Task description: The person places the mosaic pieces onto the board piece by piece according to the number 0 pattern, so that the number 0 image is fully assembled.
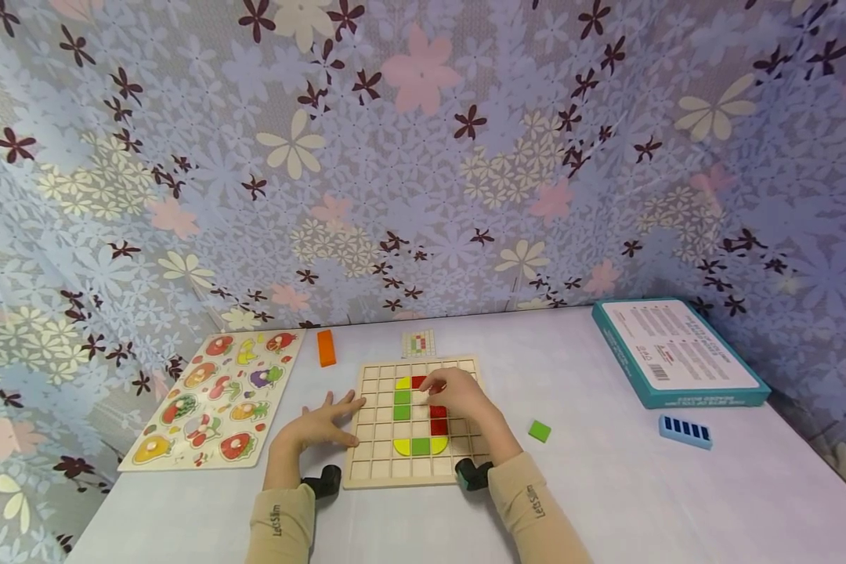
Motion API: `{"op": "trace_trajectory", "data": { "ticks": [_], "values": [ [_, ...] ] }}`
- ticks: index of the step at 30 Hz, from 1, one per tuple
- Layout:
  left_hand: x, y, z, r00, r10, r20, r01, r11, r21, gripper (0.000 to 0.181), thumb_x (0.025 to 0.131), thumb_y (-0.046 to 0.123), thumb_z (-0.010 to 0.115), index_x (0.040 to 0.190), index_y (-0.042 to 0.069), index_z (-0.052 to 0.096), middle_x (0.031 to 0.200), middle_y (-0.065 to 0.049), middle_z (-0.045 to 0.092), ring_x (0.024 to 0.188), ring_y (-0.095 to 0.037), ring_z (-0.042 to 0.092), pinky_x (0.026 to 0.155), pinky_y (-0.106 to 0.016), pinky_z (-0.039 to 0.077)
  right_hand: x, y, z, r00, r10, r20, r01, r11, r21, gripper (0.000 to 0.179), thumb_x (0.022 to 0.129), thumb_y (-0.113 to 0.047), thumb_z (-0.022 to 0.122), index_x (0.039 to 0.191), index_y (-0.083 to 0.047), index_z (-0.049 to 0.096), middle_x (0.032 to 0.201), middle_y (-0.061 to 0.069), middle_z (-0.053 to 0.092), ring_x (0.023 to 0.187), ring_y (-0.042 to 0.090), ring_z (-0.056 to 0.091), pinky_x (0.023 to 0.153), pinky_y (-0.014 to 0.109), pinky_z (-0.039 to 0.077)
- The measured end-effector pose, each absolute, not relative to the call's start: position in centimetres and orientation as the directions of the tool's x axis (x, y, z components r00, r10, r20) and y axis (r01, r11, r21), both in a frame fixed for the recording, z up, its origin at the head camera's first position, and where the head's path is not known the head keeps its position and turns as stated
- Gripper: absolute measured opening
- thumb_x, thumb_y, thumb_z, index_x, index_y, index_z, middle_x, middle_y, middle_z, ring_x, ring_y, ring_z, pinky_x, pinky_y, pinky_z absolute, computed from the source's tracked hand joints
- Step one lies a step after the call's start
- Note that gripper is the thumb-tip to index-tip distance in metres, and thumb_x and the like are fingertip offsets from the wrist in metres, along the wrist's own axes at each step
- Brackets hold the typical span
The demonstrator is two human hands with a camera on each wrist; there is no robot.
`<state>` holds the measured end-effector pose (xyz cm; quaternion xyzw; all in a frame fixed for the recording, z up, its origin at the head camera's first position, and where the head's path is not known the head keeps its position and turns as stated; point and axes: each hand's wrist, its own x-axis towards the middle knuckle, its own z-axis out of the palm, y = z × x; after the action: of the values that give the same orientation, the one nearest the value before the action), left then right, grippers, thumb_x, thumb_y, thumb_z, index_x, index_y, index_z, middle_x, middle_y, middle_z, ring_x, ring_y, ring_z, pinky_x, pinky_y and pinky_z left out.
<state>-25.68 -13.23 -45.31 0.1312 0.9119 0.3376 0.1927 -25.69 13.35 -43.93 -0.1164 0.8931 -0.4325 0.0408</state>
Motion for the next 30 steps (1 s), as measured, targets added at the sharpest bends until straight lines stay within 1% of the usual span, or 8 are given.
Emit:
{"op": "trace_trajectory", "data": {
  "ticks": [6, 13, 18, 24, 30],
  "values": [
    [-25.6, -13.2, -45.2, -0.893, 0.362, -0.267, 0.106, 0.746, 0.658, 0.076, 0.070, 0.018, 0.078, 0.138, 0.015, 0.044, 0.151, -0.009, 0.024, 0.140, -0.040, -0.003, 0.101, -0.066, -0.016, -25.4, 15.9, -43.7, -0.980, -0.200, -0.005, -0.123, 0.622, -0.773, 0.013, 0.083, -0.004, 0.063, 0.095, -0.004, 0.067, 0.086, 0.005, 0.060, 0.078, 0.019, 0.054, 0.064, 0.031, 0.047],
    [-25.6, -13.0, -45.3, -0.889, 0.363, -0.280, 0.101, 0.751, 0.653, 0.076, 0.071, 0.020, 0.077, 0.139, 0.016, 0.043, 0.152, -0.008, 0.023, 0.140, -0.039, -0.003, 0.102, -0.065, -0.015, -24.7, 18.8, -43.9, -0.984, -0.176, -0.012, -0.106, 0.646, -0.756, 0.015, 0.081, -0.003, 0.063, 0.096, -0.001, 0.066, 0.084, 0.006, 0.060, 0.078, 0.019, 0.054, 0.064, 0.031, 0.047],
    [-25.6, -13.1, -45.3, -0.888, 0.363, -0.282, 0.097, 0.749, 0.656, 0.077, 0.071, 0.020, 0.077, 0.139, 0.015, 0.043, 0.152, -0.008, 0.023, 0.140, -0.039, -0.004, 0.102, -0.066, -0.016, -24.5, 20.6, -44.4, -0.987, -0.157, -0.037, -0.079, 0.672, -0.737, 0.015, 0.081, -0.003, 0.063, 0.096, -0.002, 0.066, 0.084, 0.005, 0.060, 0.079, 0.019, 0.054, 0.064, 0.030, 0.047],
    [-25.6, -13.1, -45.4, -0.894, 0.362, -0.263, 0.107, 0.743, 0.660, 0.077, 0.070, 0.019, 0.078, 0.139, 0.015, 0.044, 0.152, -0.009, 0.023, 0.140, -0.040, -0.003, 0.101, -0.066, -0.016, -24.1, 21.8, -44.5, -0.988, -0.150, -0.044, -0.070, 0.678, -0.731, 0.015, 0.080, -0.003, 0.064, 0.095, -0.001, 0.066, 0.085, 0.006, 0.059, 0.080, 0.020, 0.054, 0.065, 0.031, 0.046],
    [-25.7, -13.1, -45.4, -0.896, 0.360, -0.261, 0.109, 0.747, 0.656, 0.077, 0.070, 0.019, 0.078, 0.139, 0.015, 0.044, 0.152, -0.009, 0.024, 0.140, -0.040, -0.003, 0.101, -0.066, -0.016, -23.4, 23.2, -44.2, -0.980, -0.170, -0.105, -0.041, 0.683, -0.729, 0.019, 0.081, -0.006, 0.065, 0.099, -0.001, 0.064, 0.089, 0.007, 0.059, 0.083, 0.021, 0.054, 0.068, 0.034, 0.047]
  ]
}}
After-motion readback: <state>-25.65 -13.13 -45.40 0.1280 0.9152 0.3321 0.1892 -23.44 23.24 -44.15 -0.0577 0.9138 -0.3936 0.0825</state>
